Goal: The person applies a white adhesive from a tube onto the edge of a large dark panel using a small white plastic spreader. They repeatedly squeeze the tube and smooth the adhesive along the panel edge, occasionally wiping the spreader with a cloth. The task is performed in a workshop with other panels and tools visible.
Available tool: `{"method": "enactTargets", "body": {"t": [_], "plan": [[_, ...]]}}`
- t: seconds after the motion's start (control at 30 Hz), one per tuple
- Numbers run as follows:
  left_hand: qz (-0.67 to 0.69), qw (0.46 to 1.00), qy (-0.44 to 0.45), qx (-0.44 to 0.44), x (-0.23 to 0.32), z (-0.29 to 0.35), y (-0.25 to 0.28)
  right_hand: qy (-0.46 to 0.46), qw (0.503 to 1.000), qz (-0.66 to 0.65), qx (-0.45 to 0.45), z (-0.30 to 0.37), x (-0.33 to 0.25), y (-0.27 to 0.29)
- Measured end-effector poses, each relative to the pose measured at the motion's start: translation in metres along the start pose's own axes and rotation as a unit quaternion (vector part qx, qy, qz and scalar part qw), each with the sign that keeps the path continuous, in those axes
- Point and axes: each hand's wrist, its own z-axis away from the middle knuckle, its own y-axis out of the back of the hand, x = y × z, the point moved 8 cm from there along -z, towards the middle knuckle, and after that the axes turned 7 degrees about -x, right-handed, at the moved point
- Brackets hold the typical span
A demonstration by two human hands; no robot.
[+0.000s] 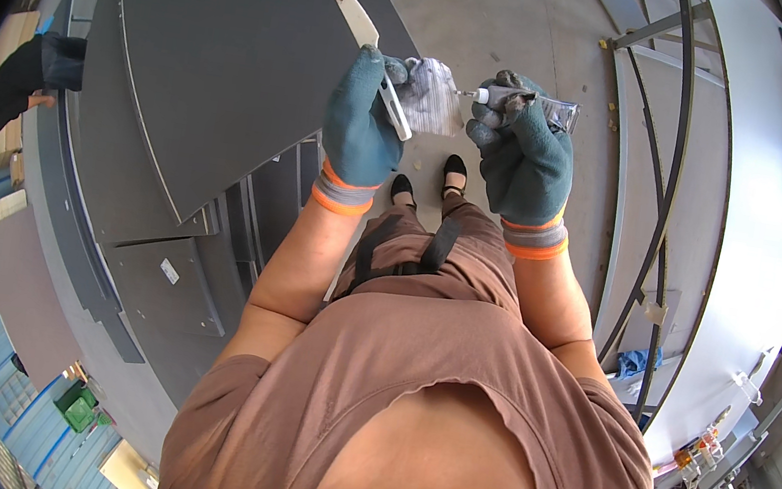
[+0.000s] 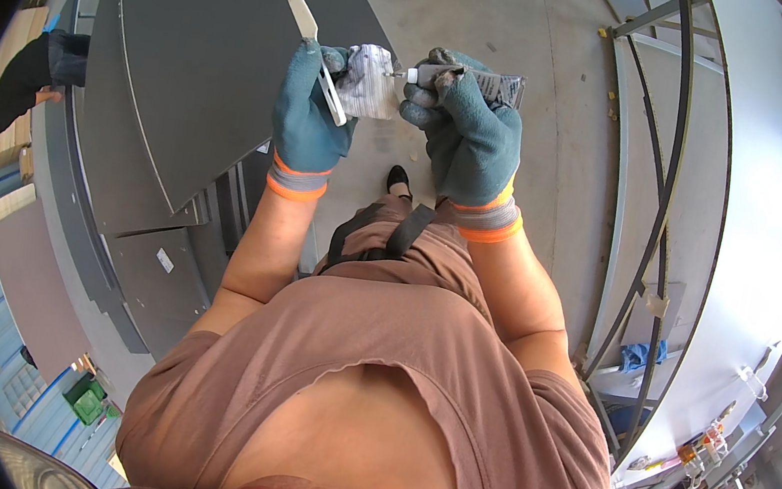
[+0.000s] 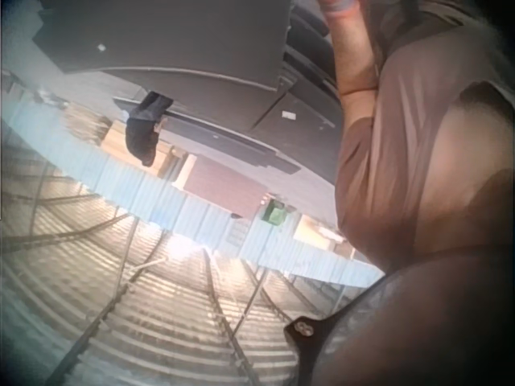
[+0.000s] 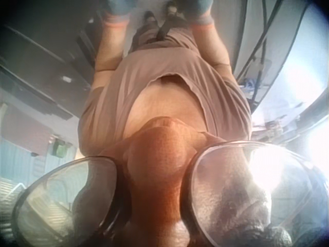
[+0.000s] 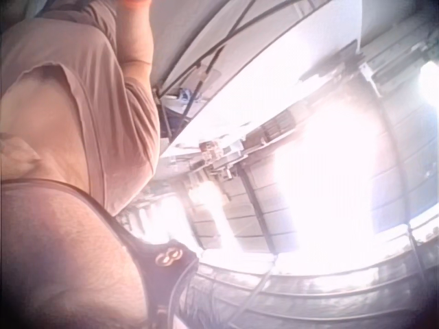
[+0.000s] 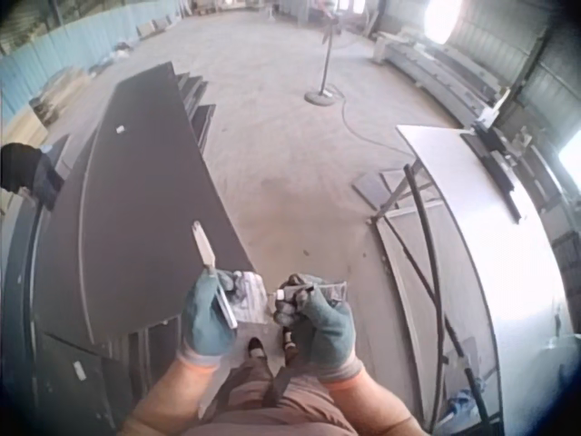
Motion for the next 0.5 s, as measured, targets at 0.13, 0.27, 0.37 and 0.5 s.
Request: {"method": "enactTargets", "body": {"t": [0.13, 0.27, 0.37, 0.5], "plan": [[0.008, 1.0, 0.018, 0.008, 0.006, 0.013, 0.008, 0.019, 0.999, -0.03, -0.033, 0.014, 0.006, -0.019], [-0.032, 0.999, 0.033, -0.009, 0.018, 0.03, 0.017, 0.183, 0.941, 0.283, 0.004, 0.036, -0.012, -0.048], [-0.04, 0.998, 0.04, -0.011, 0.026, 0.047, 0.022, 0.387, 0.703, 0.591, -0.08, 0.059, -0.012, -0.088], [-0.44, 0.841, -0.246, -0.2, 0.055, 0.073, -0.004, 0.401, 0.598, 0.684, -0.119, 0.076, -0.002, -0.099]]}}
